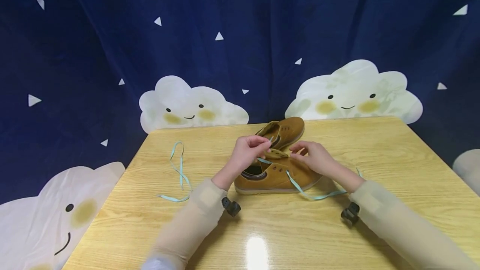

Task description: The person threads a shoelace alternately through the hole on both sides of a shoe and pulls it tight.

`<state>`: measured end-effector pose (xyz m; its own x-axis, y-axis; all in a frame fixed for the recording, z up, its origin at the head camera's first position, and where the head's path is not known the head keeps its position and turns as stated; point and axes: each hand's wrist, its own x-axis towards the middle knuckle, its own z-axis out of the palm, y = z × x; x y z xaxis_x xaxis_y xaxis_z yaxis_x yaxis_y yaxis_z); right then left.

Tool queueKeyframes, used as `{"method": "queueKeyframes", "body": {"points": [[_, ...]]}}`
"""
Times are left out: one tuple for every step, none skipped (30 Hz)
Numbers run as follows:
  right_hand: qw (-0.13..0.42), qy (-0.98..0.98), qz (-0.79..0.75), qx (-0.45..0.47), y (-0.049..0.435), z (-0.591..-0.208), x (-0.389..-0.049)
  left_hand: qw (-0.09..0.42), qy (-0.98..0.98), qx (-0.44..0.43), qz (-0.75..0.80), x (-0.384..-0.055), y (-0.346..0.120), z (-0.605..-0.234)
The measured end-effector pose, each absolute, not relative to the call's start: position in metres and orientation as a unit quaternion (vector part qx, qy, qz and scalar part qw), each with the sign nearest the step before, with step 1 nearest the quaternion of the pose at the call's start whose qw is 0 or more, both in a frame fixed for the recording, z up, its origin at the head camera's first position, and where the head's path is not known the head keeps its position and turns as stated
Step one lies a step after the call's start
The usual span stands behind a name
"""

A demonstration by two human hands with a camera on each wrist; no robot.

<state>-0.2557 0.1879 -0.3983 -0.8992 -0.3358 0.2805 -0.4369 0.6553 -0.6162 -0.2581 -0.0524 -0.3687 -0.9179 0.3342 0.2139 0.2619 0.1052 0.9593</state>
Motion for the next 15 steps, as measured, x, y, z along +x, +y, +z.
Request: {"method": "queueKeyframes", "body": {"points": [[0.069,-0.907,0.356,0.214,0.187,-0.399,-0.257,0.024,0.756,0.209,0.620,-0.259,-0.050,-0.372],[0.067,-0.907,0.356,0.216,0.187,-0.400,-0.258,0.019,0.768,0.217,0.603,-0.259,-0.048,-0.376],[0.067,-0.907,0.355,0.218,0.186,-0.400,-0.259,0.012,0.780,0.225,0.584,-0.260,-0.046,-0.378],[0.066,-0.906,0.355,0.220,0.185,-0.401,-0.260,0.007,0.789,0.230,0.570,-0.260,-0.044,-0.380],[0.065,-0.907,0.353,0.222,0.184,-0.401,-0.260,0.005,0.796,0.233,0.559,-0.260,-0.043,-0.381],[0.064,-0.907,0.351,0.223,0.183,-0.401,-0.261,0.002,0.803,0.233,0.548,-0.260,-0.042,-0.382],[0.063,-0.908,0.348,0.223,0.183,-0.401,-0.262,0.000,0.809,0.232,0.539,-0.260,-0.041,-0.382],[0.063,-0.909,0.345,0.224,0.182,-0.402,-0.263,-0.002,0.814,0.231,0.533,-0.259,-0.041,-0.382],[0.064,-0.910,0.343,0.223,0.182,-0.402,-0.263,-0.002,0.817,0.231,0.528,-0.259,-0.040,-0.382],[0.064,-0.911,0.342,0.222,0.181,-0.403,-0.264,-0.003,0.819,0.232,0.525,-0.259,-0.040,-0.382],[0.066,-0.912,0.339,0.223,0.181,-0.404,-0.265,-0.003,0.820,0.232,0.522,-0.260,-0.039,-0.382],[0.068,-0.912,0.337,0.223,0.181,-0.405,-0.266,-0.004,0.824,0.234,0.517,-0.260,-0.039,-0.382],[0.069,-0.912,0.337,0.222,0.181,-0.405,-0.267,-0.005,0.826,0.236,0.512,-0.260,-0.039,-0.383],[0.070,-0.912,0.338,0.222,0.180,-0.406,-0.267,-0.006,0.829,0.237,0.506,-0.260,-0.039,-0.384],[0.071,-0.911,0.338,0.223,0.180,-0.407,-0.268,-0.008,0.832,0.239,0.500,-0.260,-0.039,-0.384]]}}
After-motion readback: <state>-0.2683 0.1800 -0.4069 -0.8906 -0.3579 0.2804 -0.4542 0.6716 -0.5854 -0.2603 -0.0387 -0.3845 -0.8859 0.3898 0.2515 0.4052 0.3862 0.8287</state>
